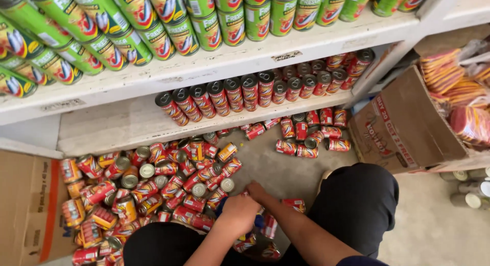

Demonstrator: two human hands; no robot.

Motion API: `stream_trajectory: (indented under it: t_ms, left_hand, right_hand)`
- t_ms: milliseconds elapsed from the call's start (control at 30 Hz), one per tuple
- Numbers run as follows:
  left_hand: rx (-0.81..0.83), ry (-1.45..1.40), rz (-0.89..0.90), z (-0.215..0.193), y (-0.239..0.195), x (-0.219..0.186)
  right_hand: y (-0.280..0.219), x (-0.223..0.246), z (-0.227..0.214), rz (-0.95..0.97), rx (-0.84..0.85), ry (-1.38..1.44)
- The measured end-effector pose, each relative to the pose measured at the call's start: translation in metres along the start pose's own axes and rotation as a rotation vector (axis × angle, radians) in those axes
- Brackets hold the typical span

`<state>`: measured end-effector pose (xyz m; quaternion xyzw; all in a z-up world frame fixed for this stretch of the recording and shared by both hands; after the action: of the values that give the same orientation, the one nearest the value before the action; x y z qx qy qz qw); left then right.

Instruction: Cleaning canned goods that have spilled on the floor with a cloth and placing them back onto the shelves.

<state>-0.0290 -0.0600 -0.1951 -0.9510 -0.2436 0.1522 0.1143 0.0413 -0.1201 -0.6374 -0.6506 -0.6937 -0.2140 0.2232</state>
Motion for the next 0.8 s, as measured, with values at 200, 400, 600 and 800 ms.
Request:
stream_trajectory:
  t_ms: [200,400,600,800]
  left_hand:
    - [-0.201,-0.144,-0.06,-0.123,-0.021,0.027]
    - [-0.432,-0.187,-0.356,-0.23,-0.064,0.051]
    - [-0.903,-0.141,-0.521,-0.253,-0.088,0.074]
    - [-1.09,-0.248,-0.365,-0.238,-0.052,0.043]
  right_hand:
    - [-0.011,0.012,-0.043,0.39,-0.007,0.214]
    - [0.031,0.103,-0.198,0.389,0.049,0.45]
    - [0.044,0.182,-0.339,0.436,-0.266,1.054]
    - [0.046,0.253,-0.348,0.279,-0.024,2.211]
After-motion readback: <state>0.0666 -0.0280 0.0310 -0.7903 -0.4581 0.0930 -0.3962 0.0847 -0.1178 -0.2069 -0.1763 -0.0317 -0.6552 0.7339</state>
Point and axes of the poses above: each hand's wrist, its own y-axis towards the middle knuckle, its own z-axis out of the palm, x = y × z, the point moved 8 cm from there along y, towards the middle knuckle, and after that the axes turned 4 degrees about -x, right-handed, at the moved point
